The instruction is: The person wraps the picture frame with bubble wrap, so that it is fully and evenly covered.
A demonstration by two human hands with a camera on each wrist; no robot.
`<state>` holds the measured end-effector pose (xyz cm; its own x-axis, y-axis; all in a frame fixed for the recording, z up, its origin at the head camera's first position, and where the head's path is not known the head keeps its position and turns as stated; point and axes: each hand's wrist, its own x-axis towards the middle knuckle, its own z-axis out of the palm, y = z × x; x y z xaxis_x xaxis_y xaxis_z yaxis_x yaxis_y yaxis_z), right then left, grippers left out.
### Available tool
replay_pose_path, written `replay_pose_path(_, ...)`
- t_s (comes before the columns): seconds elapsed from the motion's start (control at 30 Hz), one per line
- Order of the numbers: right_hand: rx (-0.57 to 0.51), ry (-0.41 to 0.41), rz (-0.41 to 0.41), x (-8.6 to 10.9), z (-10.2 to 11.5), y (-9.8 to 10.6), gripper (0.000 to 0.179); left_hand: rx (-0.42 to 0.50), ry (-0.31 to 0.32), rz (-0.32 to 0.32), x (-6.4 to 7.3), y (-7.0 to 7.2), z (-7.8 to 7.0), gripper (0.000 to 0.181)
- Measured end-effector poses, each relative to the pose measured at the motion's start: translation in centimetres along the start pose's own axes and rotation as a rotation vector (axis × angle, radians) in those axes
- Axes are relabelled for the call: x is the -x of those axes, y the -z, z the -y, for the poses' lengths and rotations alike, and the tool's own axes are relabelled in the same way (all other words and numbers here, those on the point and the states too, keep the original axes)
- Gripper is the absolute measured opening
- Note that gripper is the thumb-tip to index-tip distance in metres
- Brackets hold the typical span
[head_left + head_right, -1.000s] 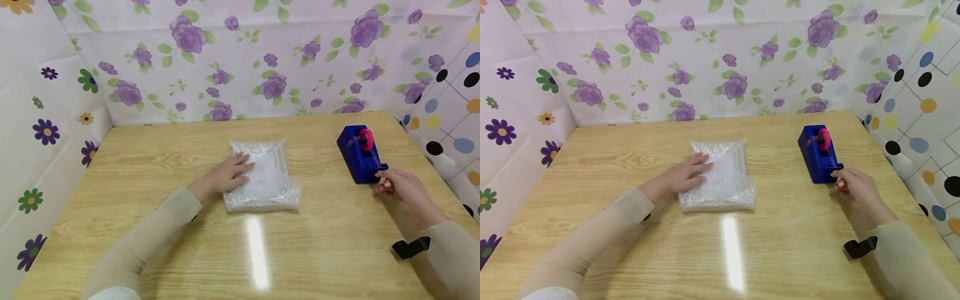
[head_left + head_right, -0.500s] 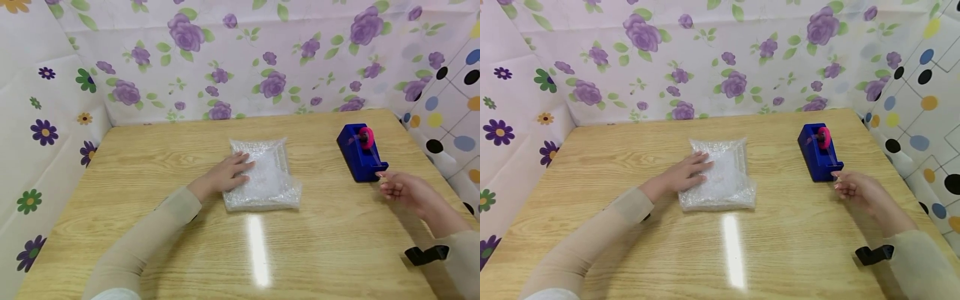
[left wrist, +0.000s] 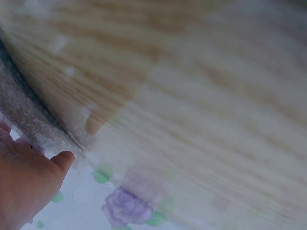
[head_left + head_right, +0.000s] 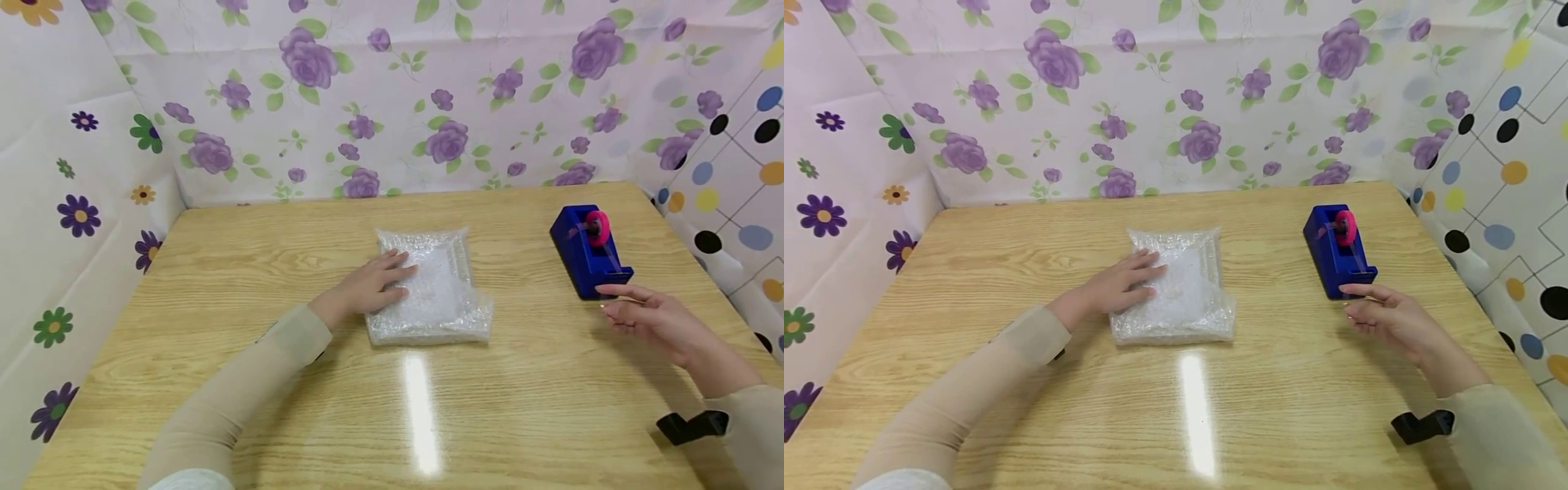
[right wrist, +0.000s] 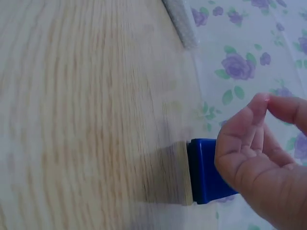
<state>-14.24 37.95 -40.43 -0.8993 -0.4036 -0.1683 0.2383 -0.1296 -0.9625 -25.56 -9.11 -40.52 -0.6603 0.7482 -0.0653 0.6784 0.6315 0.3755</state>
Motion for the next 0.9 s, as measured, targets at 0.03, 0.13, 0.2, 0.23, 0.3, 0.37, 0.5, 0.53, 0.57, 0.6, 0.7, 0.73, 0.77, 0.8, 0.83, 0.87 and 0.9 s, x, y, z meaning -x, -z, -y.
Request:
replay_pose_path(0.03, 0.034, -0.002, 0.001, -0.1, 0.0, -0.2, 0.045, -0.001, 0.000, 0.000, 0.0, 0.0, 0.0, 0.054)
replay_pose_path(0.13, 0.080, -0.015, 0.029, -0.3, 0.1, -0.8, 0.046, 0.000, 0.004, -0.003, 0.1, 0.0, 0.0, 0.054)
replay_pose_path(0.2, 0.083, -0.018, 0.059, -0.5, 0.2, -1.2, 0.046, -0.001, 0.004, -0.003, 0.1, 0.0, 0.0, 0.054)
replay_pose_path(0.23, 0.084, -0.021, 0.062, -0.7, 0.3, -1.5, 0.046, -0.002, 0.003, -0.003, 0.1, 0.0, 0.0, 0.054)
replay_pose_path(0.3, 0.079, -0.013, 0.089, -0.9, 0.4, -2.0, 0.047, -0.003, -0.002, -0.003, 0.1, 0.0, 0.0, 0.054)
replay_pose_path(0.37, 0.074, 0.004, 0.122, -1.2, 0.5, -2.5, 0.048, -0.004, -0.007, 0.000, 0.0, 0.0, 0.1, 0.054)
replay_pose_path(0.5, 0.069, 0.050, 0.188, -1.9, 0.9, -3.8, 0.051, -0.014, -0.013, 0.005, 0.0, 0.0, 0.1, 0.054)
replay_pose_path(0.53, 0.075, 0.058, 0.193, -2.1, 1.0, -4.2, 0.052, -0.016, -0.013, 0.006, 0.0, 0.1, 0.1, 0.054)
replay_pose_path(0.57, 0.087, 0.066, 0.193, -2.3, 1.1, -4.6, 0.052, -0.019, -0.013, 0.007, -0.1, 0.1, 0.1, 0.054)
replay_pose_path(0.6, 0.097, 0.069, 0.188, -2.5, 1.3, -5.0, 0.052, -0.020, -0.013, 0.008, -0.1, 0.1, 0.1, 0.054)
replay_pose_path(0.7, 0.138, 0.072, 0.155, -3.3, 1.5, -6.3, 0.052, -0.014, -0.020, 0.003, 0.0, 0.1, 0.1, 0.054)
replay_pose_path(0.73, 0.148, 0.074, 0.146, -3.6, 1.6, -6.7, 0.052, -0.014, -0.021, 0.002, 0.1, 0.1, 0.1, 0.054)
replay_pose_path(0.77, 0.156, 0.069, 0.128, -3.9, 1.7, -7.2, 0.052, -0.012, -0.021, 0.001, 0.1, 0.1, 0.0, 0.054)
replay_pose_path(0.8, 0.158, 0.064, 0.113, -4.3, 1.7, -7.7, 0.052, -0.011, -0.021, 0.000, 0.1, 0.2, 0.0, 0.054)
replay_pose_path(0.83, 0.159, 0.059, 0.098, -4.6, 1.9, -8.2, 0.052, -0.009, -0.022, 0.000, 0.1, 0.2, 0.0, 0.054)
replay_pose_path(0.87, 0.162, 0.051, 0.081, -4.9, 2.0, -8.8, 0.053, -0.010, -0.021, 0.003, 0.1, 0.2, -0.1, 0.054)
replay_pose_path(0.9, 0.169, 0.041, 0.062, -5.3, 2.2, -9.3, 0.054, -0.011, -0.018, 0.006, 0.1, 0.2, 0.0, 0.054)
